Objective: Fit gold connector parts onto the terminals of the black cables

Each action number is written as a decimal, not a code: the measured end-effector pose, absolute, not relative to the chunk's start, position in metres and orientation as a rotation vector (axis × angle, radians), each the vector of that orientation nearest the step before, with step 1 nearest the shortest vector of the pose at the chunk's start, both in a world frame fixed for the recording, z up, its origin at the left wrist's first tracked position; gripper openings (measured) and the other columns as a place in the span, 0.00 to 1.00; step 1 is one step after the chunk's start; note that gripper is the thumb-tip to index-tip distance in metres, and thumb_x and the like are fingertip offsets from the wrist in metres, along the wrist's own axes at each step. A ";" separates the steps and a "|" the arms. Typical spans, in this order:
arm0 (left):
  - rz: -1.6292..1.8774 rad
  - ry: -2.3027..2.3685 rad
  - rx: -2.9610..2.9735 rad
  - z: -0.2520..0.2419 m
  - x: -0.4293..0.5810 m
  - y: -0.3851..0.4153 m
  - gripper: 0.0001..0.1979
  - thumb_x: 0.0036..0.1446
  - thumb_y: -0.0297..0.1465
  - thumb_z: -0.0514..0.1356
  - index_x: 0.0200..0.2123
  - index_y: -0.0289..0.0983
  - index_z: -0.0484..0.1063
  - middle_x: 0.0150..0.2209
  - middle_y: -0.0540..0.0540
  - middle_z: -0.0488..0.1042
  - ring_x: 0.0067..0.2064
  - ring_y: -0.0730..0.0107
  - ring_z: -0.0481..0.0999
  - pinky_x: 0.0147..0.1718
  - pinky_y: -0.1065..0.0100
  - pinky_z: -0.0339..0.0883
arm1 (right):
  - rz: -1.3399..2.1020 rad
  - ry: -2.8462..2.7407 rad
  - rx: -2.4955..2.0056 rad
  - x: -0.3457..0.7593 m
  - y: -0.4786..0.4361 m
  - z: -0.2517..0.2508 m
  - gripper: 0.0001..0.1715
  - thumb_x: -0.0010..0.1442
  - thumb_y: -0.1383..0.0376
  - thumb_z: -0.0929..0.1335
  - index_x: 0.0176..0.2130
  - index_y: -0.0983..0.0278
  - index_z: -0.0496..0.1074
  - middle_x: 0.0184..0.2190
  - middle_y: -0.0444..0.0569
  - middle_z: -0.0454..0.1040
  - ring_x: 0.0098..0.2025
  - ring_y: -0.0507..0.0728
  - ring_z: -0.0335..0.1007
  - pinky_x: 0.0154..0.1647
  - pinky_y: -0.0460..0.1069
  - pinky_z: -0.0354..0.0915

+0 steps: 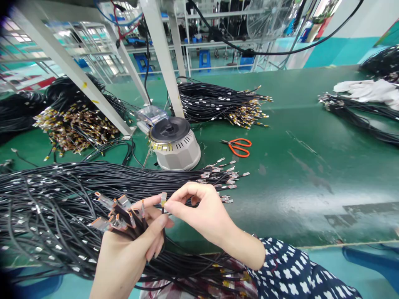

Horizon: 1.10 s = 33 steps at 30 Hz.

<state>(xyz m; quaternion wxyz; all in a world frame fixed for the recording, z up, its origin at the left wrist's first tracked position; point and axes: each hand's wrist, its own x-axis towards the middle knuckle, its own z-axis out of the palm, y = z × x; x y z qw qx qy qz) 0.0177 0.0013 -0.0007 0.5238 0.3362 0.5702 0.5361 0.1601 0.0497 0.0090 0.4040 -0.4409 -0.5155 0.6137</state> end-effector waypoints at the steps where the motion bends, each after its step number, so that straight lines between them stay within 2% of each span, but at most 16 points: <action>1: 1.282 1.370 0.810 -0.001 0.018 0.001 0.21 0.47 0.35 0.70 0.44 0.33 0.77 0.21 0.49 0.76 0.12 0.81 0.60 0.12 0.75 0.58 | 1.548 -1.301 -1.113 0.160 0.050 0.009 0.09 0.52 0.63 0.72 0.24 0.65 0.73 0.25 0.47 0.73 0.28 0.54 0.69 0.32 0.50 0.66; 8: 1.284 1.379 0.846 -0.001 0.018 0.002 0.19 0.49 0.33 0.69 0.45 0.34 0.76 0.20 0.51 0.74 0.12 0.81 0.61 0.12 0.75 0.59 | 1.566 -1.273 -1.091 0.159 0.049 0.008 0.09 0.52 0.62 0.73 0.25 0.65 0.73 0.26 0.47 0.74 0.29 0.54 0.69 0.32 0.49 0.66; 19: 1.271 1.358 0.844 0.000 0.019 -0.001 0.18 0.50 0.33 0.69 0.45 0.34 0.76 0.23 0.49 0.76 0.13 0.82 0.60 0.13 0.75 0.57 | 1.598 -1.177 -1.087 0.153 0.046 0.006 0.12 0.52 0.61 0.72 0.24 0.64 0.69 0.27 0.49 0.75 0.27 0.54 0.68 0.30 0.50 0.65; 28: 1.304 1.221 0.726 0.005 0.019 0.008 0.09 0.52 0.33 0.68 0.35 0.35 0.77 0.17 0.52 0.71 0.13 0.86 0.55 0.13 0.78 0.48 | 1.636 -1.173 -0.888 0.151 0.041 0.002 0.14 0.56 0.59 0.71 0.25 0.65 0.68 0.20 0.44 0.70 0.25 0.52 0.66 0.32 0.50 0.64; 33: 1.240 1.248 0.723 0.006 0.018 0.007 0.12 0.49 0.34 0.70 0.35 0.36 0.75 0.20 0.50 0.74 0.12 0.86 0.57 0.12 0.78 0.50 | 1.544 -1.172 -0.939 0.150 0.040 0.002 0.12 0.56 0.63 0.71 0.25 0.65 0.68 0.23 0.44 0.70 0.26 0.52 0.66 0.32 0.49 0.62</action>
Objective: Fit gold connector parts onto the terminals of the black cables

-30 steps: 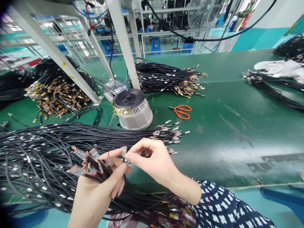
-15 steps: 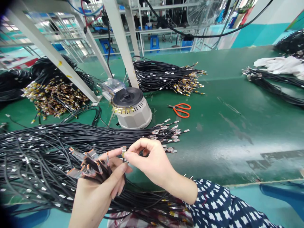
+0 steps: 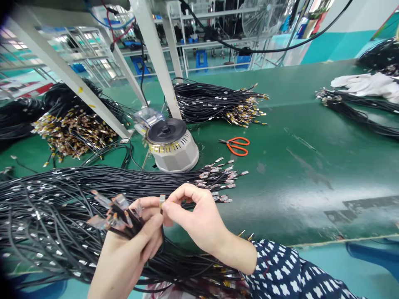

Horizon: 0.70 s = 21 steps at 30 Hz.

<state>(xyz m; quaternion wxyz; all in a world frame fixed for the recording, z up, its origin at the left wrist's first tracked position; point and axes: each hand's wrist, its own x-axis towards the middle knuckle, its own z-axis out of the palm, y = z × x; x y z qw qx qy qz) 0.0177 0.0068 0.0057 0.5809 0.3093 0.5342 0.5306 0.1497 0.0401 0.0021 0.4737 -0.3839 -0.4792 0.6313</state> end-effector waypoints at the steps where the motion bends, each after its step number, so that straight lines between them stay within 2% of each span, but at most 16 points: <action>1: 1.214 1.261 0.729 0.005 0.017 0.007 0.12 0.48 0.34 0.71 0.34 0.35 0.74 0.20 0.50 0.75 0.12 0.86 0.57 0.12 0.78 0.50 | 1.521 -1.173 -0.955 0.149 0.040 0.002 0.12 0.55 0.64 0.71 0.24 0.65 0.68 0.24 0.44 0.70 0.27 0.52 0.66 0.32 0.49 0.63; 5: 1.233 1.281 0.745 0.004 0.015 0.006 0.10 0.48 0.33 0.70 0.29 0.33 0.74 0.19 0.49 0.74 0.12 0.85 0.57 0.12 0.78 0.51 | 1.445 -1.235 -0.949 0.149 0.041 0.002 0.10 0.56 0.64 0.70 0.25 0.66 0.72 0.26 0.45 0.71 0.31 0.53 0.67 0.36 0.49 0.63; 7: 1.266 1.274 0.743 0.004 0.014 0.007 0.10 0.48 0.33 0.70 0.29 0.33 0.74 0.18 0.50 0.73 0.11 0.85 0.57 0.11 0.77 0.52 | 1.426 -1.260 -0.944 0.150 0.041 0.001 0.09 0.58 0.63 0.69 0.30 0.66 0.75 0.29 0.46 0.74 0.33 0.53 0.69 0.38 0.49 0.64; 11: 1.283 1.258 0.749 0.004 0.013 0.008 0.10 0.48 0.32 0.70 0.28 0.34 0.73 0.17 0.51 0.73 0.10 0.84 0.59 0.11 0.76 0.54 | 1.473 -1.196 -0.943 0.152 0.041 -0.002 0.14 0.61 0.58 0.67 0.38 0.65 0.77 0.34 0.49 0.77 0.36 0.53 0.71 0.41 0.50 0.66; 14: 1.277 1.257 0.755 0.003 0.013 0.007 0.10 0.49 0.33 0.69 0.28 0.34 0.73 0.18 0.50 0.73 0.10 0.83 0.59 0.11 0.76 0.54 | 1.488 -1.186 -0.921 0.151 0.042 -0.003 0.13 0.59 0.58 0.69 0.36 0.66 0.77 0.32 0.49 0.77 0.36 0.54 0.71 0.41 0.51 0.65; 18: 1.276 1.247 0.761 0.002 0.012 0.006 0.10 0.50 0.33 0.69 0.28 0.33 0.73 0.18 0.49 0.75 0.10 0.83 0.58 0.11 0.76 0.54 | 1.499 -1.174 -0.929 0.148 0.042 0.000 0.09 0.55 0.62 0.72 0.30 0.66 0.74 0.26 0.45 0.73 0.29 0.53 0.69 0.36 0.51 0.65; 21: 1.296 1.233 0.771 0.002 0.012 0.005 0.09 0.51 0.32 0.69 0.29 0.34 0.74 0.19 0.49 0.75 0.10 0.83 0.58 0.11 0.76 0.55 | 1.487 -1.177 -0.932 0.147 0.042 0.002 0.10 0.55 0.64 0.72 0.26 0.66 0.72 0.24 0.45 0.72 0.27 0.52 0.68 0.34 0.51 0.65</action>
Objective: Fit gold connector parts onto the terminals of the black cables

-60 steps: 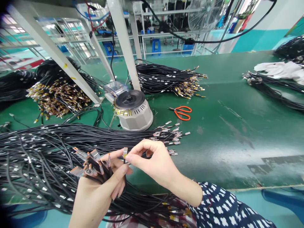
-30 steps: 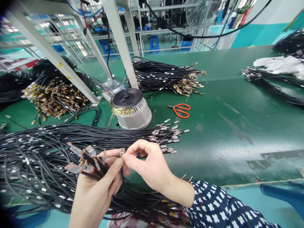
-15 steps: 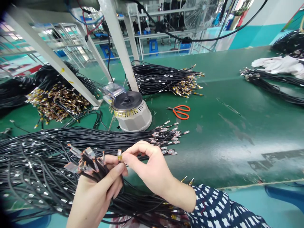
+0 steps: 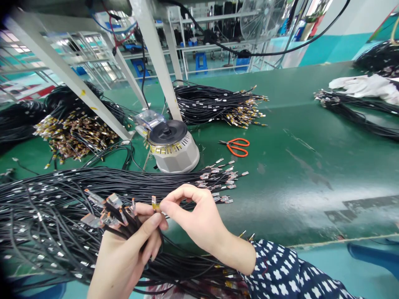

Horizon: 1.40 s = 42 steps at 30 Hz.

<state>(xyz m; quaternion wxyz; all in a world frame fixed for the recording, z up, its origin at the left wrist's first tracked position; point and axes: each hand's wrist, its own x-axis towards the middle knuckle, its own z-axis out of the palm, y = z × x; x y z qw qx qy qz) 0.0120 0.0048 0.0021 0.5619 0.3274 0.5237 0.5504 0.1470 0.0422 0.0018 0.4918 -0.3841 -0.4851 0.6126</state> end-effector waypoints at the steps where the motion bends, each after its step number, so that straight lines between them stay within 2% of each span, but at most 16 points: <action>1: 1.299 1.228 0.776 0.003 0.012 0.005 0.08 0.51 0.32 0.68 0.29 0.34 0.74 0.19 0.49 0.75 0.10 0.84 0.59 0.11 0.76 0.56 | 1.499 -1.180 -0.923 0.147 0.043 0.002 0.10 0.56 0.64 0.72 0.26 0.66 0.72 0.23 0.45 0.72 0.26 0.52 0.68 0.34 0.51 0.65; 5: 1.276 1.182 0.758 0.006 0.010 0.007 0.08 0.52 0.32 0.68 0.29 0.33 0.74 0.23 0.48 0.77 0.12 0.84 0.59 0.12 0.77 0.56 | 1.568 -1.159 -0.862 0.147 0.046 0.003 0.10 0.56 0.64 0.72 0.26 0.66 0.73 0.19 0.43 0.71 0.24 0.52 0.68 0.34 0.52 0.65; 11: 1.137 1.124 0.635 0.006 0.003 0.014 0.11 0.49 0.34 0.70 0.29 0.34 0.74 0.18 0.49 0.74 0.13 0.86 0.54 0.12 0.80 0.49 | 1.739 -1.155 -0.754 0.150 0.051 0.004 0.10 0.57 0.62 0.72 0.28 0.66 0.72 0.18 0.43 0.73 0.24 0.53 0.71 0.36 0.53 0.67; 16: 1.086 1.085 0.690 0.003 0.003 0.017 0.11 0.51 0.35 0.69 0.28 0.33 0.74 0.19 0.48 0.74 0.13 0.87 0.52 0.13 0.79 0.47 | 1.541 -1.246 -0.834 0.148 0.050 0.002 0.10 0.58 0.62 0.71 0.29 0.64 0.69 0.21 0.42 0.70 0.25 0.52 0.68 0.34 0.51 0.66; 19: 1.122 1.150 0.711 0.004 0.006 0.015 0.10 0.48 0.33 0.70 0.30 0.34 0.75 0.20 0.51 0.73 0.13 0.88 0.52 0.13 0.79 0.45 | 1.405 -1.309 -0.906 0.146 0.047 0.004 0.10 0.58 0.65 0.69 0.26 0.64 0.68 0.25 0.44 0.70 0.28 0.52 0.67 0.35 0.50 0.65; 23: 1.169 1.229 0.700 0.005 0.009 0.012 0.10 0.46 0.31 0.72 0.26 0.33 0.75 0.18 0.51 0.71 0.14 0.88 0.54 0.15 0.78 0.44 | 1.317 -1.373 -0.948 0.147 0.046 0.010 0.09 0.57 0.68 0.69 0.25 0.64 0.69 0.27 0.45 0.70 0.31 0.52 0.67 0.35 0.49 0.64; 29: 1.090 1.138 0.752 0.003 0.003 0.012 0.11 0.49 0.34 0.69 0.25 0.32 0.76 0.19 0.45 0.75 0.14 0.88 0.51 0.15 0.77 0.39 | 1.880 -1.180 -0.735 0.153 0.057 0.011 0.15 0.52 0.58 0.75 0.29 0.65 0.71 0.18 0.41 0.70 0.20 0.52 0.69 0.27 0.49 0.65; 31: 1.046 1.103 0.712 0.004 0.000 0.014 0.12 0.47 0.35 0.70 0.24 0.32 0.75 0.18 0.45 0.75 0.14 0.88 0.50 0.15 0.77 0.38 | 1.987 -1.145 -0.621 0.154 0.063 0.007 0.15 0.50 0.58 0.75 0.28 0.65 0.71 0.20 0.41 0.71 0.21 0.51 0.70 0.29 0.49 0.66; 33: 0.997 1.067 0.672 0.004 -0.002 0.015 0.12 0.45 0.35 0.72 0.23 0.33 0.75 0.17 0.45 0.75 0.14 0.88 0.50 0.15 0.77 0.38 | 1.949 -1.192 -0.571 0.157 0.068 0.003 0.13 0.50 0.61 0.76 0.26 0.66 0.72 0.25 0.42 0.71 0.25 0.50 0.71 0.33 0.48 0.67; 36: 0.927 1.025 0.661 0.006 -0.005 0.017 0.13 0.43 0.36 0.73 0.24 0.33 0.77 0.17 0.44 0.74 0.14 0.87 0.48 0.15 0.77 0.36 | 1.854 -1.345 -0.556 0.163 0.074 -0.001 0.09 0.53 0.64 0.74 0.26 0.67 0.75 0.31 0.44 0.71 0.32 0.50 0.69 0.37 0.47 0.66; 38: 0.887 1.005 0.688 0.006 -0.005 0.018 0.13 0.45 0.37 0.72 0.25 0.32 0.78 0.18 0.42 0.76 0.14 0.87 0.48 0.16 0.75 0.35 | 1.864 -1.417 -0.531 0.169 0.076 -0.002 0.11 0.58 0.62 0.72 0.29 0.67 0.77 0.32 0.45 0.72 0.34 0.50 0.69 0.39 0.46 0.66; 42: 0.864 0.963 0.743 0.004 -0.003 0.019 0.12 0.48 0.36 0.70 0.33 0.33 0.79 0.28 0.39 0.80 0.15 0.87 0.50 0.16 0.73 0.37 | 1.802 -1.392 -0.620 0.181 0.082 -0.002 0.15 0.63 0.58 0.68 0.31 0.66 0.78 0.30 0.45 0.74 0.32 0.49 0.68 0.37 0.45 0.65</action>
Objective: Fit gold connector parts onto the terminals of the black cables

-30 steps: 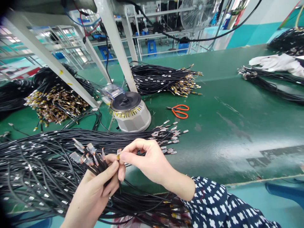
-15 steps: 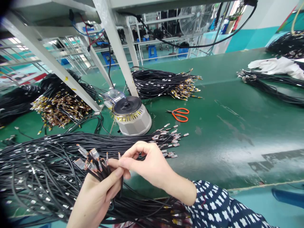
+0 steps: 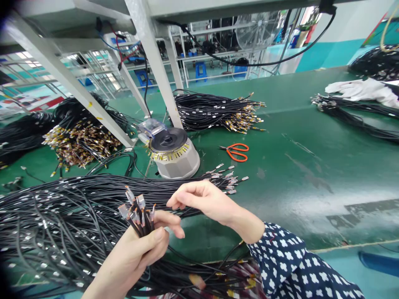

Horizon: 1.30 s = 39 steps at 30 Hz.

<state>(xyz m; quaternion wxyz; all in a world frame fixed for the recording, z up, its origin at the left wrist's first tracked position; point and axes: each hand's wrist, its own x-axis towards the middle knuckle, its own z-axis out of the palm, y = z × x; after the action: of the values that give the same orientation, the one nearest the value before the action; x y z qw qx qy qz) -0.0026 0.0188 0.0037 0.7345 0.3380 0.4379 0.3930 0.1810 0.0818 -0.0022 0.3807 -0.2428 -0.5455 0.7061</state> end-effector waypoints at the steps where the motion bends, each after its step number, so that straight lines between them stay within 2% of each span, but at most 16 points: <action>1: 0.868 0.948 0.745 0.002 -0.002 0.019 0.12 0.47 0.35 0.70 0.33 0.33 0.79 0.29 0.41 0.79 0.15 0.87 0.51 0.16 0.73 0.37 | 1.762 -1.370 -0.667 0.183 0.084 -0.002 0.15 0.63 0.58 0.68 0.31 0.66 0.78 0.29 0.45 0.74 0.31 0.49 0.67 0.36 0.45 0.65; 5: 0.935 0.937 0.736 -0.003 0.001 0.020 0.11 0.48 0.35 0.71 0.31 0.33 0.76 0.25 0.48 0.73 0.16 0.85 0.55 0.17 0.74 0.43 | 1.632 -1.322 -0.855 0.183 0.086 0.002 0.12 0.59 0.59 0.71 0.30 0.65 0.77 0.27 0.44 0.75 0.30 0.49 0.67 0.34 0.45 0.64; 8: 0.978 0.978 0.768 -0.005 0.004 0.021 0.10 0.52 0.34 0.68 0.31 0.32 0.76 0.24 0.48 0.73 0.18 0.83 0.59 0.19 0.74 0.49 | 1.662 -1.365 -0.930 0.175 0.081 0.008 0.13 0.54 0.58 0.73 0.30 0.66 0.75 0.25 0.44 0.75 0.27 0.50 0.67 0.31 0.46 0.64; 13: 1.079 1.025 0.772 -0.004 0.008 0.019 0.11 0.54 0.35 0.67 0.30 0.32 0.77 0.23 0.45 0.76 0.16 0.78 0.65 0.18 0.73 0.55 | 1.686 -1.389 -0.913 0.170 0.074 0.014 0.14 0.56 0.58 0.72 0.27 0.67 0.73 0.24 0.45 0.74 0.28 0.51 0.68 0.33 0.47 0.65; 15: 1.140 1.076 0.721 -0.002 0.009 0.017 0.10 0.53 0.35 0.68 0.29 0.32 0.77 0.24 0.43 0.78 0.20 0.72 0.72 0.22 0.70 0.63 | 1.714 -1.402 -0.895 0.174 0.076 0.014 0.13 0.56 0.59 0.72 0.27 0.67 0.73 0.25 0.44 0.72 0.28 0.50 0.66 0.32 0.46 0.63; 17: 1.224 1.136 0.675 -0.001 0.009 0.016 0.09 0.50 0.34 0.69 0.28 0.33 0.78 0.25 0.44 0.77 0.24 0.69 0.74 0.26 0.69 0.67 | 1.744 -1.468 -0.874 0.178 0.079 0.016 0.13 0.56 0.59 0.72 0.28 0.67 0.72 0.26 0.44 0.71 0.29 0.50 0.65 0.31 0.46 0.63; 19: 1.253 1.176 0.669 0.000 0.009 0.016 0.10 0.48 0.34 0.71 0.28 0.33 0.77 0.23 0.47 0.75 0.23 0.73 0.70 0.23 0.72 0.64 | 1.743 -1.563 -0.849 0.180 0.082 0.018 0.14 0.57 0.58 0.71 0.28 0.66 0.72 0.26 0.44 0.70 0.29 0.51 0.64 0.33 0.47 0.63; 23: 1.167 1.194 0.693 -0.002 0.009 0.017 0.12 0.45 0.34 0.73 0.29 0.32 0.77 0.19 0.52 0.67 0.19 0.81 0.59 0.18 0.76 0.51 | 1.661 -1.701 -0.823 0.180 0.087 0.019 0.13 0.59 0.59 0.70 0.29 0.66 0.72 0.26 0.43 0.68 0.30 0.51 0.63 0.33 0.46 0.62; 28: 1.102 1.219 0.691 -0.004 0.008 0.018 0.15 0.43 0.35 0.73 0.32 0.32 0.78 0.17 0.54 0.63 0.19 0.81 0.58 0.18 0.76 0.48 | 1.609 -1.732 -0.800 0.176 0.086 0.017 0.12 0.60 0.61 0.69 0.28 0.66 0.72 0.27 0.43 0.68 0.30 0.50 0.63 0.32 0.46 0.62; 32: 1.111 1.222 0.692 -0.003 0.011 0.019 0.15 0.40 0.36 0.74 0.27 0.32 0.78 0.15 0.52 0.66 0.16 0.82 0.57 0.17 0.75 0.48 | 1.622 -1.783 -0.765 0.175 0.090 0.018 0.10 0.57 0.62 0.70 0.28 0.67 0.74 0.28 0.45 0.73 0.30 0.51 0.67 0.33 0.47 0.65; 36: 1.189 1.263 0.663 -0.004 0.013 0.020 0.15 0.39 0.37 0.75 0.25 0.32 0.78 0.20 0.45 0.74 0.15 0.84 0.58 0.16 0.76 0.46 | 1.237 -1.483 -1.059 0.181 0.128 0.019 0.12 0.52 0.59 0.74 0.29 0.66 0.78 0.30 0.48 0.78 0.33 0.54 0.71 0.37 0.49 0.66; 37: 1.200 1.263 0.661 -0.005 0.012 0.021 0.16 0.38 0.37 0.75 0.25 0.32 0.78 0.20 0.45 0.75 0.15 0.84 0.58 0.16 0.76 0.46 | 1.141 -1.398 -1.113 0.183 0.141 0.018 0.13 0.53 0.57 0.73 0.32 0.65 0.78 0.33 0.48 0.79 0.36 0.54 0.70 0.40 0.50 0.65; 39: 1.208 1.257 0.663 -0.007 0.011 0.021 0.16 0.37 0.38 0.75 0.25 0.32 0.78 0.20 0.45 0.75 0.14 0.85 0.57 0.16 0.76 0.45 | 1.075 -1.323 -1.180 0.187 0.167 0.016 0.14 0.54 0.56 0.72 0.33 0.65 0.78 0.34 0.49 0.78 0.36 0.53 0.68 0.41 0.49 0.64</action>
<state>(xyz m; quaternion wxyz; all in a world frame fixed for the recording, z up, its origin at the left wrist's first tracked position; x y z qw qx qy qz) 0.0114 0.0211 -0.0071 0.5957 0.2856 0.5412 0.5203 0.1865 0.1670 0.0156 0.5093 -0.4898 -0.5493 0.4461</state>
